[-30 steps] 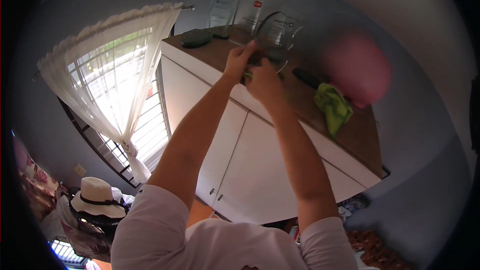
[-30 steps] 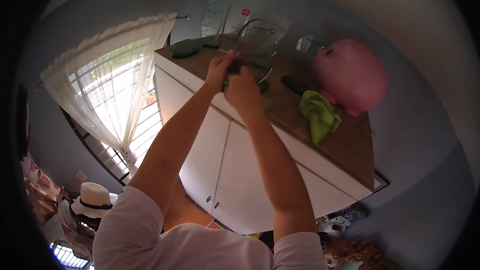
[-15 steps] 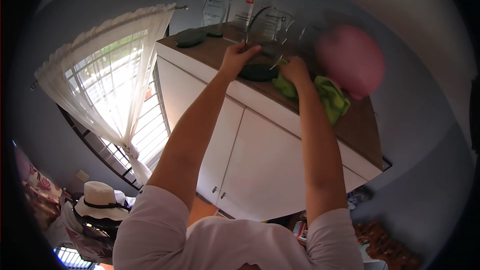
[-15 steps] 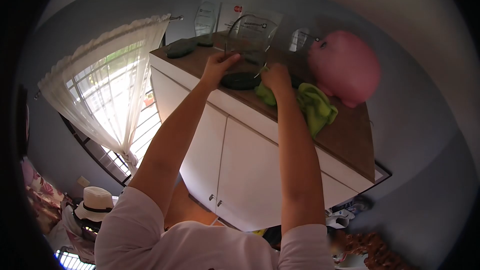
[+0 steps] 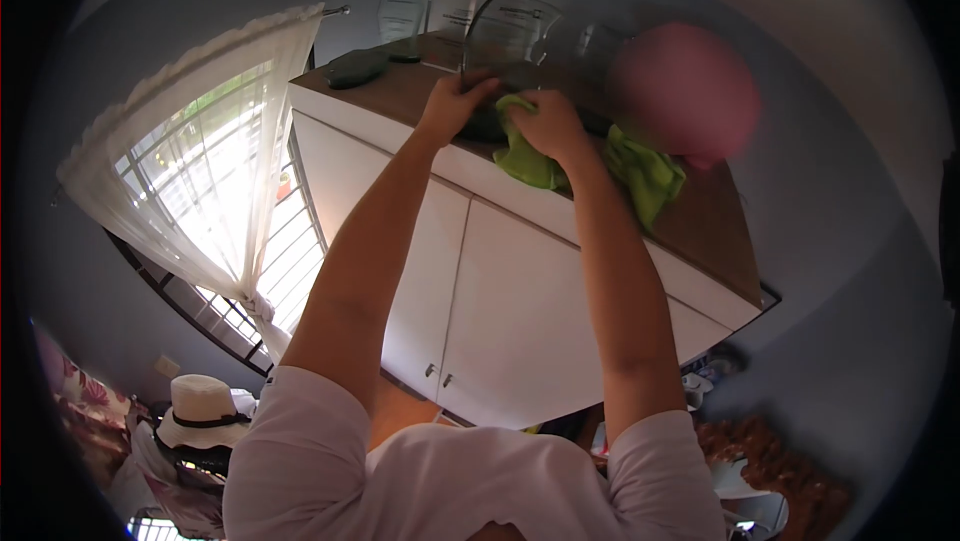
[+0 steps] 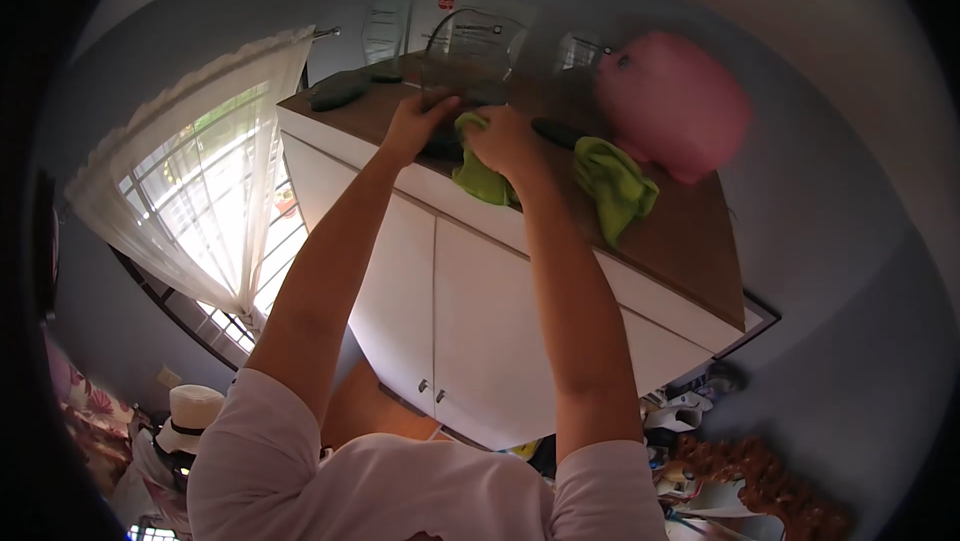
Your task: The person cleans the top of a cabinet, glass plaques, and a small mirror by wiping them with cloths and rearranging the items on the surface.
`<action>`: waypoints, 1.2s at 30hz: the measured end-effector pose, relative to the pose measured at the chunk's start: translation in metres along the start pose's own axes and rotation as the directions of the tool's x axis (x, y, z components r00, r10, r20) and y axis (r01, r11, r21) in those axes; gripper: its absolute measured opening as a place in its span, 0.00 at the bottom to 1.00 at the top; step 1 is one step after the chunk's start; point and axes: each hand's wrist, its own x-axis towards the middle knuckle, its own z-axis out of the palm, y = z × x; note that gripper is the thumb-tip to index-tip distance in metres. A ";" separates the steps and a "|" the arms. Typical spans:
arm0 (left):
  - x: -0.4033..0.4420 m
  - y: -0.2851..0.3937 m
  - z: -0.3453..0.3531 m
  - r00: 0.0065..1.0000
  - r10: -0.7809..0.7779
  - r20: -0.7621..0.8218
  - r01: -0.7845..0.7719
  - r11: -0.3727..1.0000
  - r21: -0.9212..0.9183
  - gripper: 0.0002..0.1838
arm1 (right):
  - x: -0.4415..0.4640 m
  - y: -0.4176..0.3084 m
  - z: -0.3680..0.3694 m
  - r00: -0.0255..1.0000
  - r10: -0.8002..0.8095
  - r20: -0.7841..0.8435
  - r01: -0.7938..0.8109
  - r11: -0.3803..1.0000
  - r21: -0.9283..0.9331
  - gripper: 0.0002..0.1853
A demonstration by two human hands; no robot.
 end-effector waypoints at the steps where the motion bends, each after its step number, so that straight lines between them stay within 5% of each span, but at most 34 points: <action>1: 0.002 -0.002 -0.001 1.000 0.006 0.011 -0.006 1.000 -0.008 0.18 | -0.004 0.002 -0.007 0.997 0.007 -0.074 -0.002 0.997 0.072 0.14; 4: 0.000 0.000 0.002 1.000 0.005 -0.004 -0.005 0.999 -0.038 0.21 | -0.023 0.011 -0.021 0.960 0.084 -0.266 -0.015 0.967 0.254 0.15; 7: 0.002 -0.002 0.002 1.000 0.023 -0.019 -0.024 0.999 -0.047 0.21 | -0.051 0.014 -0.052 0.893 0.085 -0.441 0.020 0.974 0.227 0.16; 10: -0.001 0.004 0.003 0.999 -0.003 -0.032 0.005 0.999 0.051 0.23 | -0.075 0.012 -0.089 0.810 0.395 -0.434 -0.093 0.817 0.569 0.15; 13: 0.001 0.002 0.007 0.993 0.080 -0.084 -0.069 0.989 0.130 0.28 | -0.079 0.018 -0.108 0.854 0.313 -0.416 0.066 0.727 0.683 0.14; 16: 0.000 -0.001 0.017 0.846 0.405 -0.346 -0.194 0.839 0.508 0.31 | -0.059 0.011 -0.086 0.794 0.231 -0.562 0.239 0.731 0.638 0.14; 22: -0.002 -0.001 0.019 0.895 0.259 -0.363 -0.082 0.895 0.438 0.29 | 0.011 -0.004 -0.025 0.744 0.179 -0.644 0.261 0.810 0.525 0.17; 25: -0.014 0.016 0.022 0.909 0.260 -0.326 -0.093 0.889 0.448 0.28 | 0.050 -0.003 0.013 0.595 0.116 -0.796 0.273 0.902 0.335 0.22; 32: -0.009 -0.003 0.009 0.928 0.246 -0.280 -0.175 0.951 0.255 0.23 | 0.048 -0.028 0.060 0.604 -0.250 -0.757 0.361 0.933 -0.020 0.37; 36: -0.011 0.003 0.014 0.895 0.348 -0.279 -0.228 0.895 0.383 0.23 | 0.066 0.010 0.054 0.562 0.053 -0.826 0.280 0.927 0.250 0.32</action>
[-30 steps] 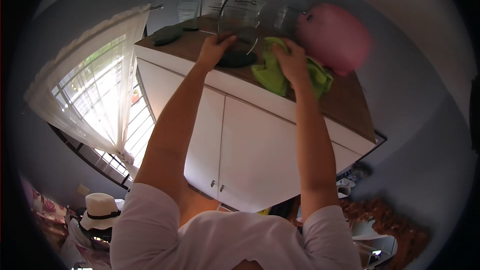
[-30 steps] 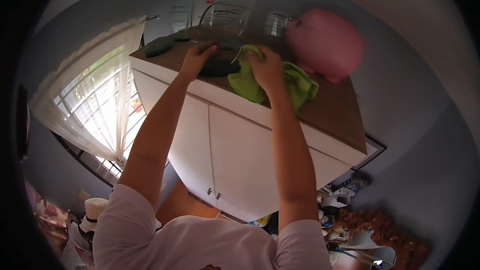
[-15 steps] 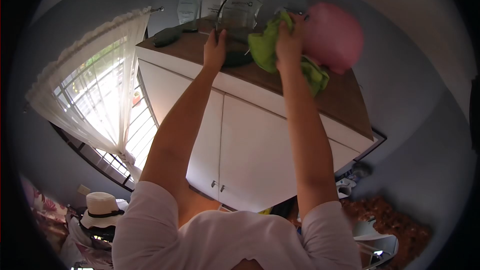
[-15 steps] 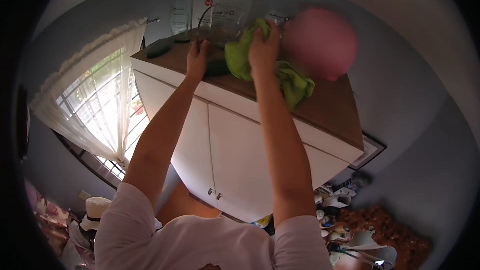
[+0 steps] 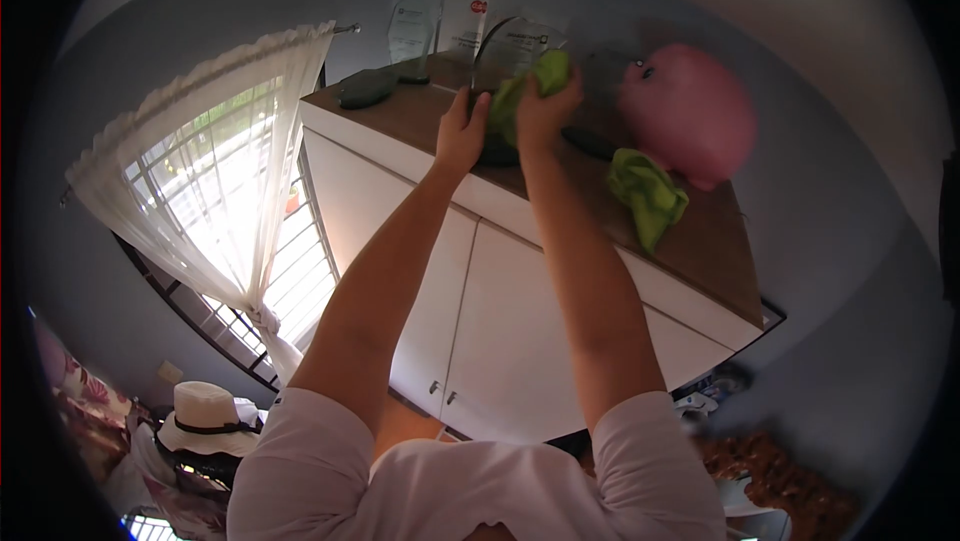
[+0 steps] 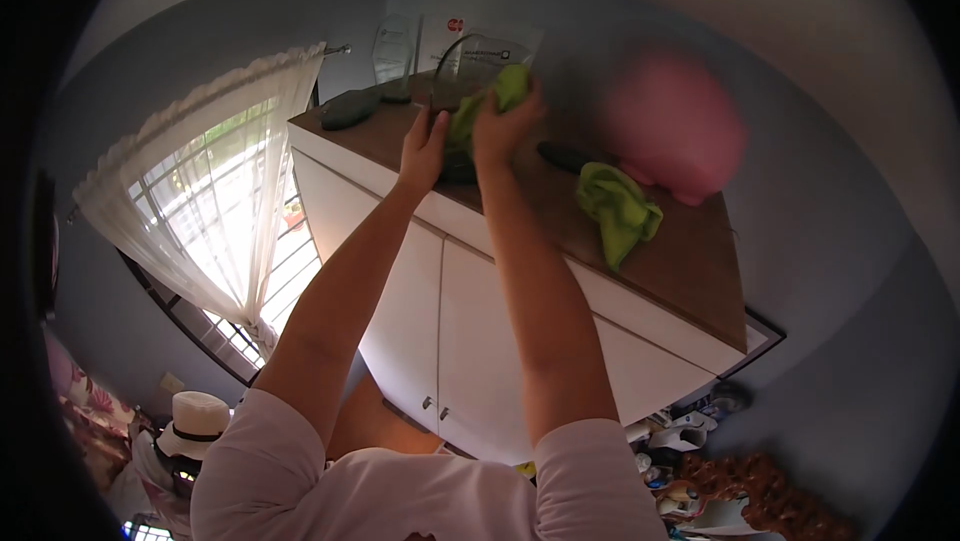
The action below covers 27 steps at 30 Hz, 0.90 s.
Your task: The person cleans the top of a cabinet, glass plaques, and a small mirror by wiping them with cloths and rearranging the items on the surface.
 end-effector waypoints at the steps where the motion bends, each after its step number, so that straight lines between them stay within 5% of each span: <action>1: 0.001 0.000 -0.001 0.999 -0.008 0.047 0.009 1.000 -0.026 0.27 | 0.008 0.005 -0.003 0.995 0.102 -0.021 -0.099 0.989 0.110 0.30; 6: -0.005 0.009 0.002 0.990 0.132 0.057 -0.128 0.989 -0.067 0.38 | 0.015 -0.001 -0.014 0.955 0.283 -0.083 -0.244 0.917 0.316 0.25; 9: -0.007 0.017 0.000 0.996 0.037 0.087 -0.034 0.999 -0.029 0.36 | 0.005 -0.013 -0.029 0.954 0.292 0.069 -0.298 0.950 0.097 0.26; 12: -0.003 0.010 -0.002 0.998 0.018 0.064 -0.018 1.000 0.009 0.33 | -0.007 -0.041 -0.048 0.838 0.323 0.439 -0.401 0.911 0.094 0.28; 15: -0.004 0.000 0.001 0.998 0.063 0.018 -0.063 0.998 -0.011 0.29 | -0.018 -0.029 -0.042 0.831 0.203 0.518 -0.347 0.917 0.197 0.25; 18: -0.007 -0.002 0.000 0.998 0.068 0.005 -0.068 0.997 0.032 0.27 | 0.007 -0.020 -0.050 0.719 0.432 0.544 -0.627 0.740 0.242 0.23; 22: -0.003 -0.009 0.003 0.997 -0.029 0.068 0.035 0.996 -0.080 0.25 | 0.033 -0.007 -0.033 0.969 0.247 0.004 -0.220 0.856 0.469 0.21; 24: -0.002 -0.002 0.001 0.994 -0.036 0.102 0.047 0.994 -0.101 0.24 | 0.026 -0.003 -0.018 0.975 0.133 0.179 -0.176 0.953 0.245 0.26; 25: -0.003 0.002 -0.001 0.992 -0.041 0.121 0.055 0.992 -0.111 0.24 | 0.017 -0.014 -0.013 0.949 0.050 0.311 -0.078 0.994 0.078 0.29; 26: -0.003 -0.001 -0.001 0.994 0.031 0.100 -0.032 0.999 0.007 0.24 | -0.004 -0.024 -0.011 0.958 -0.078 0.276 0.140 0.967 -0.213 0.32; 27: -0.003 -0.010 0.000 0.991 0.105 0.088 -0.116 0.985 0.126 0.24 | -0.020 -0.029 -0.010 0.918 -0.151 0.368 0.214 0.967 -0.137 0.32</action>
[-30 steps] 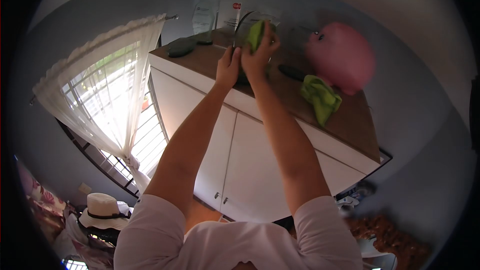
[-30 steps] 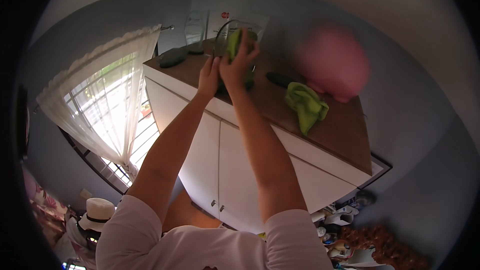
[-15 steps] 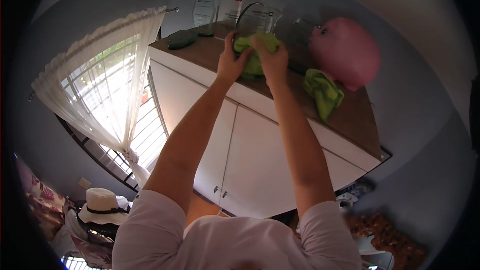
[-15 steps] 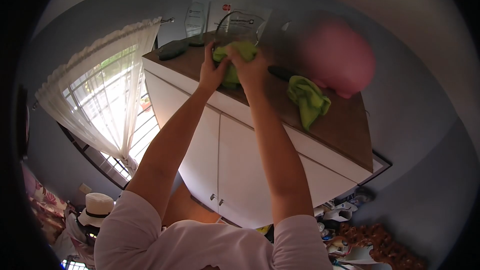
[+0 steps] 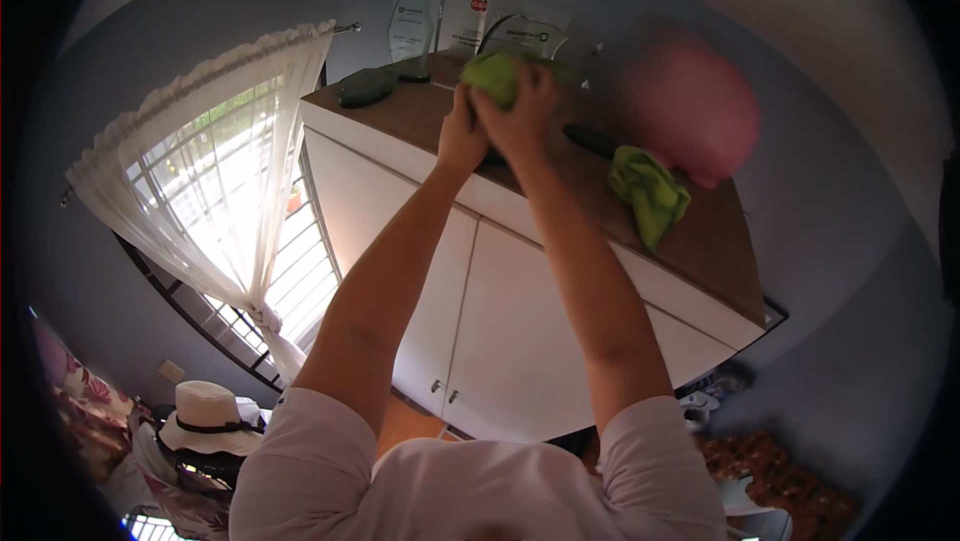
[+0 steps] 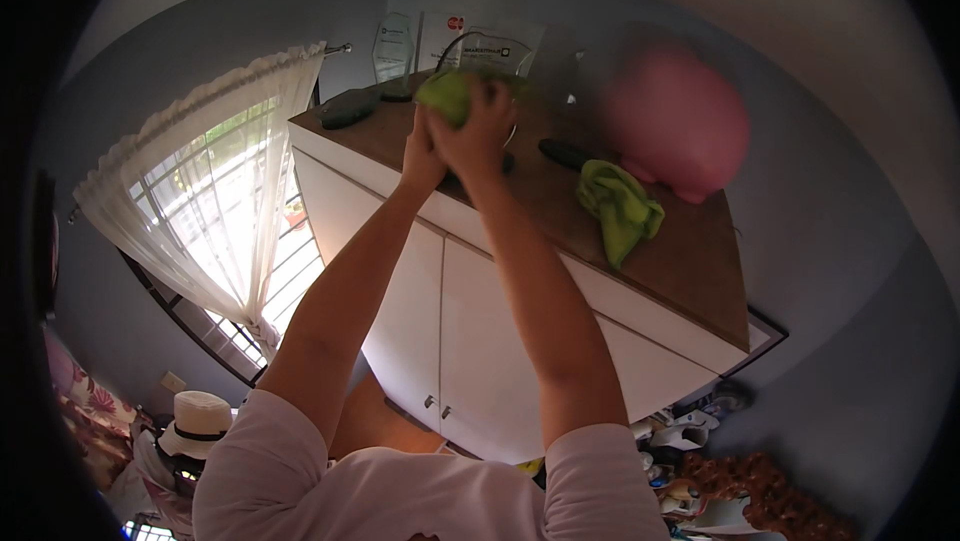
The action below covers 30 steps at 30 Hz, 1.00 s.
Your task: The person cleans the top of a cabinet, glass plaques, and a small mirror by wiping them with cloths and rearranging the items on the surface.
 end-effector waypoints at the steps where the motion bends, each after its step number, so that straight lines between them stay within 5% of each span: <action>1: -0.002 -0.012 0.003 0.997 0.073 -0.011 -0.071 0.989 0.127 0.23 | -0.009 -0.005 0.001 0.999 -0.046 0.023 0.046 0.999 -0.004 0.31; 2: 0.002 -0.044 0.015 0.983 0.182 -0.019 -0.183 0.983 -0.033 0.25 | -0.016 -0.010 0.001 0.995 -0.091 0.046 0.091 0.996 -0.006 0.31; 5: -0.001 0.009 -0.004 0.994 -0.111 -0.008 0.111 0.994 -0.013 0.25 | -0.002 0.003 0.007 0.983 -0.174 -0.053 0.174 0.985 -0.019 0.30; 7: 0.000 -0.002 0.003 0.994 -0.096 -0.057 0.091 0.992 -0.084 0.24 | 0.030 0.013 0.010 0.967 -0.170 -0.191 0.180 0.983 0.036 0.29; 13: 0.001 0.007 -0.002 0.993 -0.092 -0.070 0.087 0.994 -0.068 0.23 | 0.017 0.012 0.005 0.977 -0.186 -0.107 0.179 0.981 -0.076 0.27; 17: 0.003 0.002 -0.003 0.990 -0.143 0.004 0.143 0.988 -0.056 0.24 | -0.031 0.011 -0.010 0.972 0.141 0.190 -0.148 0.989 0.023 0.25; 21: 0.008 0.000 0.000 0.994 0.043 -0.099 -0.050 0.997 -0.066 0.29 | -0.006 0.041 -0.001 0.983 0.168 0.080 -0.180 0.967 0.183 0.23; 24: 0.005 0.039 -0.016 0.952 -0.296 0.083 0.307 0.924 -0.226 0.30 | 0.004 0.029 -0.010 0.999 0.015 -0.029 -0.016 0.999 -0.039 0.22; 27: 0.000 0.023 -0.003 0.983 0.181 -0.043 -0.182 0.983 -0.011 0.25 | -0.003 0.014 -0.015 0.996 -0.001 0.084 0.011 0.993 -0.118 0.21; 30: 0.000 0.017 -0.003 0.978 0.205 -0.028 -0.204 0.978 0.040 0.20 | -0.010 0.020 -0.016 0.975 0.009 0.221 0.003 0.998 -0.057 0.20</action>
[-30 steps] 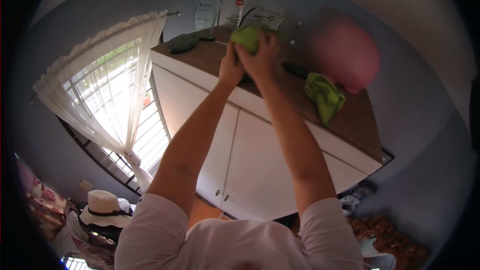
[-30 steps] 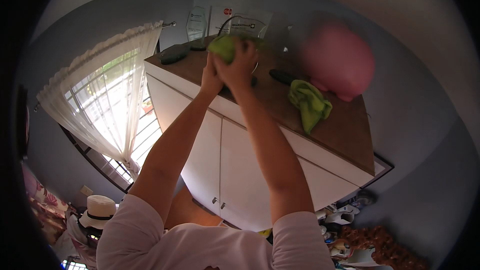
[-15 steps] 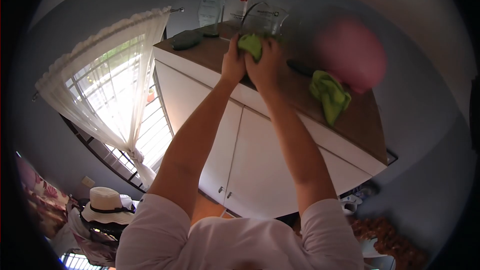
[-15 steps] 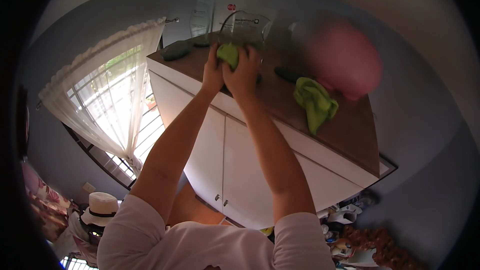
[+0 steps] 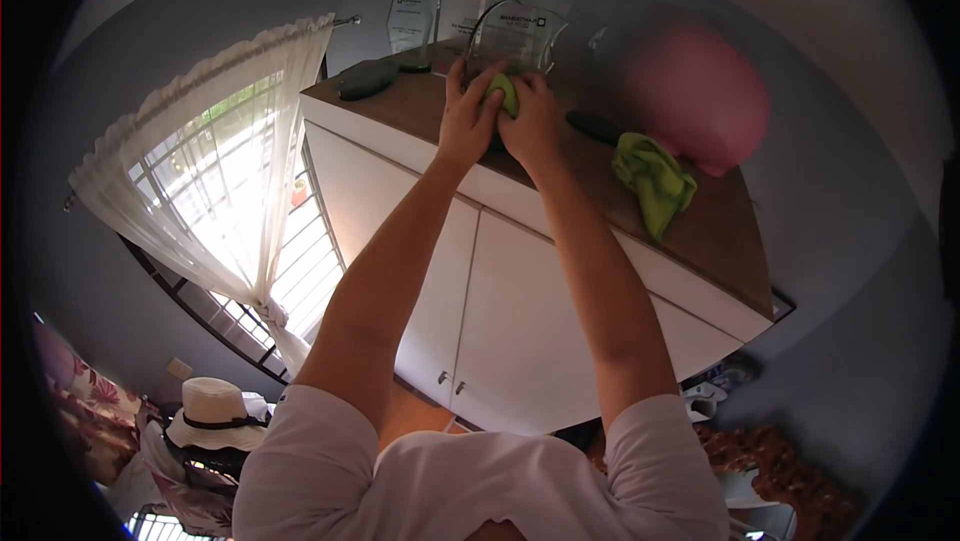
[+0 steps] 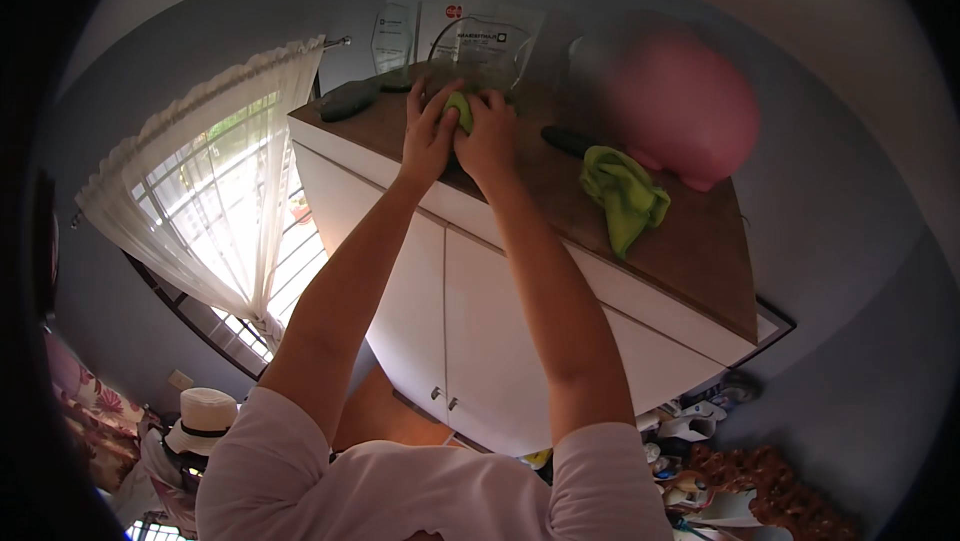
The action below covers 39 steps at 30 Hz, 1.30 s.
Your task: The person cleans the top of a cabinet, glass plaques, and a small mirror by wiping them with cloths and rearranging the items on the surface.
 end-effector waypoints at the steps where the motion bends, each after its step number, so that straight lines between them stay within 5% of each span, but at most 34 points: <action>1: -0.001 -0.002 0.000 1.000 0.007 -0.008 -0.007 1.000 0.007 0.19 | -0.001 0.004 0.000 0.999 -0.005 0.039 0.004 0.999 0.034 0.19; 6: -0.002 -0.001 0.002 0.976 0.182 -0.118 -0.169 0.980 0.109 0.15 | -0.009 -0.002 -0.018 0.994 0.100 -0.033 -0.099 0.995 0.023 0.19; 9: -0.002 0.010 0.003 0.950 0.091 -0.299 -0.078 0.995 0.054 0.11 | -0.010 -0.009 -0.039 0.979 0.100 -0.176 -0.105 0.994 -0.021 0.20; 12: -0.006 0.004 0.006 0.957 0.109 -0.270 -0.069 0.985 0.155 0.10 | -0.008 0.001 -0.083 0.942 0.149 -0.302 -0.172 0.984 -0.048 0.23; 14: -0.007 -0.001 0.004 0.967 0.122 -0.225 -0.060 0.963 0.262 0.11 | -0.017 0.006 -0.120 0.870 0.045 -0.491 -0.161 0.968 -0.195 0.28; 16: -0.008 -0.002 0.005 0.971 0.097 -0.219 -0.028 0.954 0.299 0.13 | -0.030 -0.002 -0.172 0.870 -0.035 -0.491 -0.109 0.959 -0.261 0.30; 22: -0.001 0.002 0.009 0.964 -0.072 -0.255 0.096 0.992 0.084 0.30 | -0.084 0.034 -0.224 0.732 0.438 -0.522 -0.654 0.666 -0.359 0.29; 25: 0.000 -0.004 0.013 0.938 -0.254 -0.235 0.228 0.964 -0.133 0.32 | -0.104 0.039 -0.228 0.735 0.565 -0.375 -0.667 0.505 -0.548 0.30; 28: 0.007 -0.035 0.019 0.890 -0.450 -0.076 0.454 0.891 0.033 0.37 | -0.110 0.033 -0.227 0.680 0.640 -0.358 -0.699 0.419 -0.580 0.32; 31: 0.006 -0.020 0.019 0.838 -0.544 -0.039 0.538 0.837 -0.098 0.39 | -0.104 0.016 -0.231 0.687 0.671 -0.279 -0.677 0.450 -0.583 0.32; 35: -0.001 0.009 0.016 0.865 -0.498 -0.067 0.496 0.867 -0.049 0.40 | -0.102 0.022 -0.223 0.789 0.489 -0.372 -0.596 0.458 -0.659 0.34; 39: -0.008 0.011 0.022 0.921 -0.355 -0.162 0.366 0.930 0.044 0.41 | -0.086 0.005 -0.189 0.926 0.262 -0.270 -0.374 0.553 -0.744 0.33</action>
